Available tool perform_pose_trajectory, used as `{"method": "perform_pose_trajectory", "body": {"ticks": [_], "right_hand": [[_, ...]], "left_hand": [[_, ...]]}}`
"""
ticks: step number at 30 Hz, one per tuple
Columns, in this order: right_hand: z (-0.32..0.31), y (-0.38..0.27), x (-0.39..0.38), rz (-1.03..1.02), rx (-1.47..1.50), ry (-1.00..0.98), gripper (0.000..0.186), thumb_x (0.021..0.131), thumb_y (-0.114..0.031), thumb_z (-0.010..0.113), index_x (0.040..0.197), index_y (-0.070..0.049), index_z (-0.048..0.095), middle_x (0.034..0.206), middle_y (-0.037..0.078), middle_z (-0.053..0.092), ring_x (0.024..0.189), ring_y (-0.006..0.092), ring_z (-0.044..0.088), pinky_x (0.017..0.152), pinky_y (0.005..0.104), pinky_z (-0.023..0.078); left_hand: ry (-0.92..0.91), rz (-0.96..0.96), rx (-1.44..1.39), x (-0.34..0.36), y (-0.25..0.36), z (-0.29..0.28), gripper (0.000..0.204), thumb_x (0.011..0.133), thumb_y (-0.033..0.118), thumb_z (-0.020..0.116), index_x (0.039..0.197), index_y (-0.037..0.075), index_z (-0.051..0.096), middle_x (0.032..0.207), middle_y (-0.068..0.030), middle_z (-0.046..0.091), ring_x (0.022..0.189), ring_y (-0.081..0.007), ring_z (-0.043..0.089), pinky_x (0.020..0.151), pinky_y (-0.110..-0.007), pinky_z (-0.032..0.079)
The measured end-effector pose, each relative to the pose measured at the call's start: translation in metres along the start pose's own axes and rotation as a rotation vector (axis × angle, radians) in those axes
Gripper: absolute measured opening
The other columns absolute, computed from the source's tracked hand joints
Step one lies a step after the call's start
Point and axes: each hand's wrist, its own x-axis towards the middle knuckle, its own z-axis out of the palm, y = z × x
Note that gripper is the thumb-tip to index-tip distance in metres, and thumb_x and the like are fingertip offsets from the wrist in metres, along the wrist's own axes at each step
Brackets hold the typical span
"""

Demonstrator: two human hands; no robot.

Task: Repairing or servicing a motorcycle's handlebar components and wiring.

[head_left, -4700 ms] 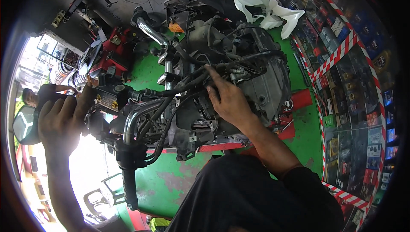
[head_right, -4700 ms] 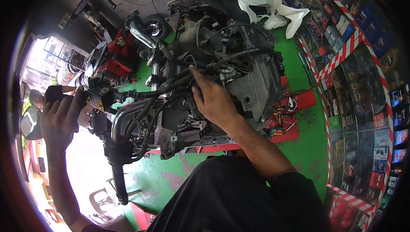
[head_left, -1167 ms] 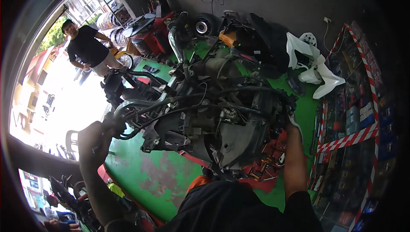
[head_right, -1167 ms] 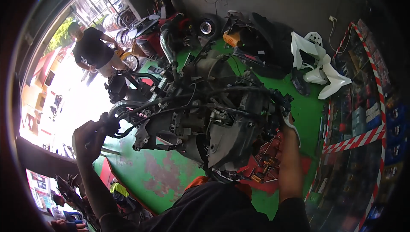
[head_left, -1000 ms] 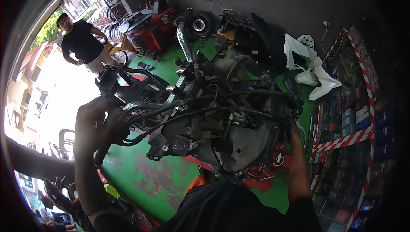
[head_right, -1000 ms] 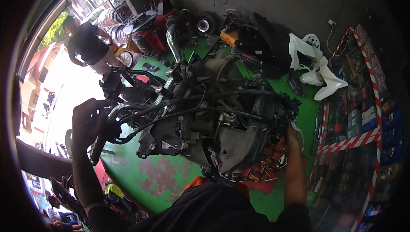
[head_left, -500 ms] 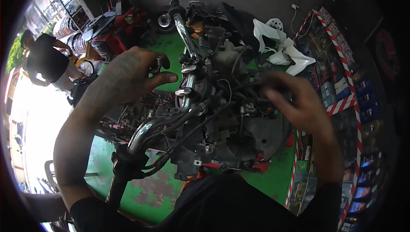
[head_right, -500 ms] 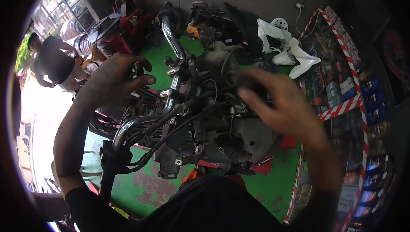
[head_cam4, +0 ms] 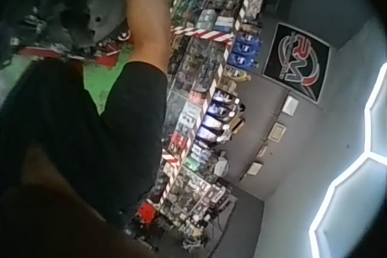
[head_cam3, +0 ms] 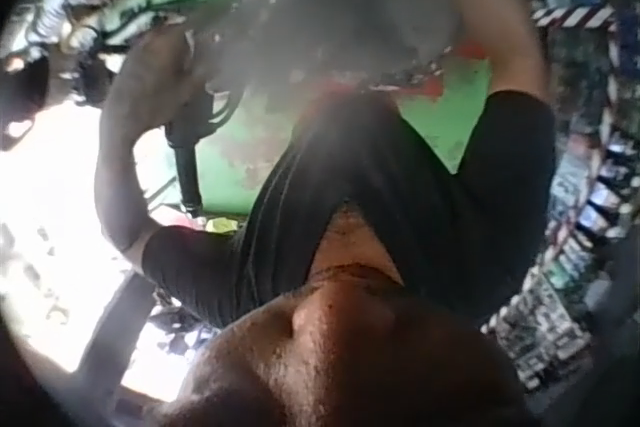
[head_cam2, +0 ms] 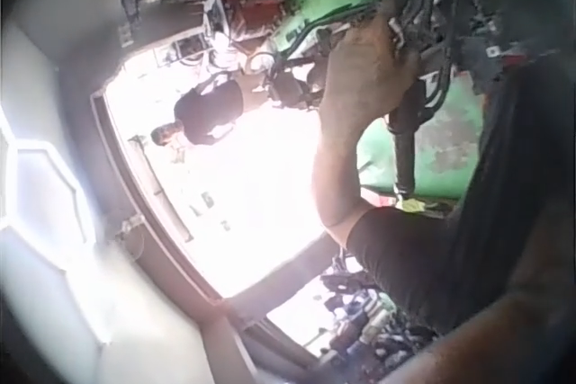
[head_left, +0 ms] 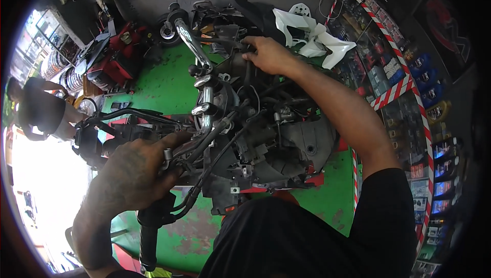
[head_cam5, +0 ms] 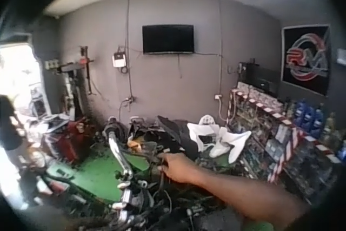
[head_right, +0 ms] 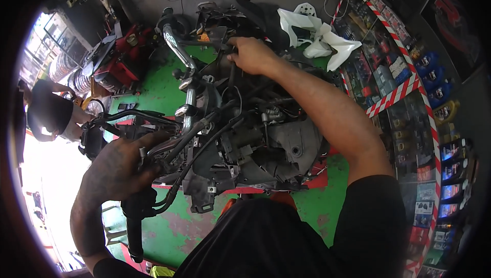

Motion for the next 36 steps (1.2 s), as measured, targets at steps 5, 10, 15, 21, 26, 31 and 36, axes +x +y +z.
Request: {"method": "perform_pose_trajectory", "body": {"ticks": [5,10,15,21,26,31,36], "right_hand": [[-0.006,-0.015,-0.013,0.036,-0.051,0.045,0.037,0.093,-0.025,0.073,0.123,-0.005,0.066,0.109,0.018,0.072,0.095,0.0369,0.071,0.086,0.0469,0.055],[-0.027,-0.056,-0.041,-0.421,-0.117,0.187,0.025,0.093,-0.021,0.071,0.115,-0.009,0.069,0.111,0.010,0.067,0.098,0.0326,0.069,0.085,0.0451,0.056],[-0.010,-0.047,-0.083,-0.698,-0.033,-0.249,0.031,0.090,-0.014,0.071,0.121,-0.013,0.071,0.117,0.006,0.064,0.112,0.0298,0.063,0.096,0.0440,0.052],[-0.004,-0.050,-0.115,-0.662,-0.008,-0.458,0.044,0.083,-0.006,0.067,0.126,-0.013,0.071,0.123,0.010,0.062,0.117,0.0298,0.060,0.102,0.0457,0.048],[0.012,-0.050,-0.150,-0.744,-0.195,-0.299,0.052,0.083,-0.004,0.060,0.134,-0.014,0.068,0.129,0.012,0.062,0.125,0.0295,0.058,0.109,0.0494,0.044],[-0.004,-0.053,-0.127,-0.507,0.238,-0.389,0.043,0.091,-0.005,0.062,0.134,-0.005,0.065,0.121,0.015,0.069,0.115,0.0307,0.067,0.102,0.0431,0.051],[-0.009,-0.059,-0.115,-0.209,0.406,-0.365,0.038,0.096,-0.018,0.066,0.129,0.000,0.066,0.095,0.020,0.076,0.093,0.0359,0.074,0.090,0.0419,0.056]], "left_hand": [[0.092,0.031,0.043,0.002,0.005,0.008,0.055,0.086,0.020,0.073,0.139,0.014,0.060,0.076,-0.0192,0.070,0.078,-0.0368,0.072,0.075,-0.048,0.056],[0.102,-0.091,0.033,-0.006,0.016,0.005,0.058,0.079,0.012,0.076,0.136,0.011,0.064,0.097,-0.0221,0.075,0.083,-0.0360,0.074,0.082,-0.045,0.057],[0.328,0.038,0.223,-0.008,0.032,0.013,0.060,0.072,0.013,0.086,0.130,0.015,0.069,0.129,-0.0161,0.065,0.109,-0.0361,0.069,0.090,-0.045,0.058],[0.061,0.164,0.680,0.001,0.057,0.017,0.039,0.092,0.015,0.066,0.128,0.030,0.073,0.144,-0.0083,0.056,0.136,-0.0275,0.053,0.093,-0.037,0.060],[0.024,0.145,0.825,-0.004,0.068,0.027,0.033,0.092,0.019,0.067,0.123,0.028,0.075,0.150,-0.0065,0.052,0.138,-0.0288,0.052,0.088,-0.036,0.063],[0.191,0.194,0.665,-0.020,0.064,0.015,0.033,0.087,0.013,0.072,0.118,0.023,0.076,0.147,-0.0085,0.056,0.134,-0.0270,0.056,0.085,-0.035,0.063],[0.685,0.199,0.049,-0.064,-0.010,-0.008,0.049,0.076,-0.004,0.079,0.123,0.008,0.072,0.129,-0.0134,0.067,0.104,-0.0266,0.073,0.084,-0.036,0.060]]}}
